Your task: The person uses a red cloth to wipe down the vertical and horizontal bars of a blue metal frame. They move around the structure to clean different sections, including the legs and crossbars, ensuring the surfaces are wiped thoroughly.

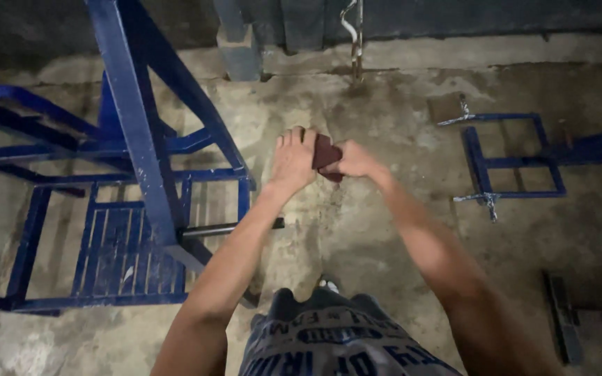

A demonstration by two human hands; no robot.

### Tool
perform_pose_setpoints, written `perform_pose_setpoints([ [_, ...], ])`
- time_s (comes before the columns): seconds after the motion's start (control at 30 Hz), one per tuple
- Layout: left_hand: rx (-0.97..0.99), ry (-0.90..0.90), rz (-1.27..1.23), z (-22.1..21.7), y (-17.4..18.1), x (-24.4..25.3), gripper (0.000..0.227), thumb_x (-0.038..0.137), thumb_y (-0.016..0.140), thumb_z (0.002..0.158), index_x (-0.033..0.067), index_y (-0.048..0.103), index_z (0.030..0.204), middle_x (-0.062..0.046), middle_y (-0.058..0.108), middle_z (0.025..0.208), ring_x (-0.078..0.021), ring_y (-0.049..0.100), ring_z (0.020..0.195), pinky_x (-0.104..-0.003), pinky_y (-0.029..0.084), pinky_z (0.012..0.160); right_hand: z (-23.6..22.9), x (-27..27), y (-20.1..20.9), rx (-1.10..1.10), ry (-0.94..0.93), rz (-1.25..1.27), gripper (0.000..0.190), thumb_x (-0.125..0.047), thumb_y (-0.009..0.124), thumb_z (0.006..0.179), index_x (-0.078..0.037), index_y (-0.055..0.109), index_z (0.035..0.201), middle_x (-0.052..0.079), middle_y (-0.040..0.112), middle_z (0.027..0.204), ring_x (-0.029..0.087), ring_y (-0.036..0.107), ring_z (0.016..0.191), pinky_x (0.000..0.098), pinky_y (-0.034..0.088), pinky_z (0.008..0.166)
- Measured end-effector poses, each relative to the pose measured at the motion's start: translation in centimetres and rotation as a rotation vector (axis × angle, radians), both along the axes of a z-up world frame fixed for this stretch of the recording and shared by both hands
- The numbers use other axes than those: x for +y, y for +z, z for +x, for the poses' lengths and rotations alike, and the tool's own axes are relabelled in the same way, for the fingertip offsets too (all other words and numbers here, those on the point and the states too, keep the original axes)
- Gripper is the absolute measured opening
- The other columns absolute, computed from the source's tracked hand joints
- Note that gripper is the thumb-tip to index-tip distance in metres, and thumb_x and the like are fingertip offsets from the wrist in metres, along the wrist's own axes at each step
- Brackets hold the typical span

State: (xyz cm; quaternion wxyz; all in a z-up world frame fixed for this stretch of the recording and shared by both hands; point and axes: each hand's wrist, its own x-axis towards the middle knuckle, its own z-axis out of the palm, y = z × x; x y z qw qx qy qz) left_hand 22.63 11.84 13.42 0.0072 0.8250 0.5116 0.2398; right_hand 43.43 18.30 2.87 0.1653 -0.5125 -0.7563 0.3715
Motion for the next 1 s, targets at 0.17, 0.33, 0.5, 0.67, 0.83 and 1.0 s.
perform_pose_setpoints([
  [0.17, -0.09, 0.077, 0.05, -1.2, 0.2, 1.5, 0.056, 0.009, 0.08, 0.065, 0.0059, 0.059, 0.117, -0.022, 0.056, 0.119, -0.0432, 0.053, 0.116, -0.052, 0.043, 0.097, 0.5, 1.2, 4.6, 0.195, -0.018, -0.081, 0.049, -0.028, 0.091, 0.074, -0.001, 0.075, 0.112, 0.014, 0.076, 0.09, 0.02, 0.071, 0.073, 0.0372, 0.059, 0.068],
  [0.33, -0.236, 0.168, -0.037, -4.2, 0.7, 1.1, 0.048, 0.007, 0.075, 0.062, 0.0046, 0.063, 0.108, -0.021, 0.062, 0.112, -0.0435, 0.058, 0.11, -0.049, 0.049, 0.093, -1.3, 3.8, 2.8, 0.67, -0.147, -0.464, 0.027, -0.012, 0.077, 0.092, -0.001, 0.073, 0.116, 0.01, 0.074, 0.088, 0.018, 0.072, 0.069, 0.0349, 0.064, 0.062],
  [0.5, -1.098, 0.095, -0.569, -8.3, -8.5, 7.3, 0.035, 0.013, 0.057, 0.089, -0.0039, 0.073, 0.115, -0.015, 0.077, 0.104, -0.029, 0.07, 0.095, -0.037, 0.056, 0.085, -4.0, 7.4, -3.9, 0.579, -0.271, -0.263, 0.045, -0.003, 0.072, 0.08, 0.007, 0.056, 0.121, 0.02, 0.073, 0.083, 0.027, 0.074, 0.067, 0.042, 0.063, 0.057],
  [0.67, -1.536, 0.094, -0.732, -10.6, -7.2, 10.9, 0.038, 0.02, 0.05, 0.096, -0.0068, 0.069, 0.115, -0.011, 0.077, 0.1, -0.0216, 0.071, 0.091, -0.035, 0.057, 0.084, -8.0, 6.0, 2.1, 0.216, -0.194, -0.13, 0.075, -0.02, 0.089, 0.079, -0.001, 0.047, 0.139, 0.019, 0.067, 0.121, 0.03, 0.069, 0.104, 0.0423, 0.059, 0.078],
  [0.83, -1.235, 0.13, -0.733, -10.9, -4.9, 12.0, 0.037, 0.021, 0.061, 0.093, -0.006, 0.068, 0.118, -0.022, 0.072, 0.089, -0.0293, 0.067, 0.074, -0.045, 0.055, 0.067, -9.2, 6.8, 2.4, 0.386, -0.021, -0.009, 0.105, -0.022, 0.095, 0.069, -0.005, 0.034, 0.153, 0.019, 0.054, 0.143, 0.03, 0.058, 0.127, 0.0453, 0.056, 0.1],
  [1.0, -0.466, 0.094, -0.46, -10.2, -2.4, 13.0, 0.038, 0.035, 0.084, 0.085, -0.0013, 0.08, 0.095, -0.018, 0.075, 0.081, -0.0256, 0.071, 0.071, -0.04, 0.056, 0.069, -11.4, 6.3, 0.5, 0.574, 0.123, -0.06, 0.107, -0.018, 0.092, 0.071, -0.009, 0.026, 0.154, 0.014, 0.054, 0.143, 0.022, 0.058, 0.126, 0.0421, 0.054, 0.104],
])
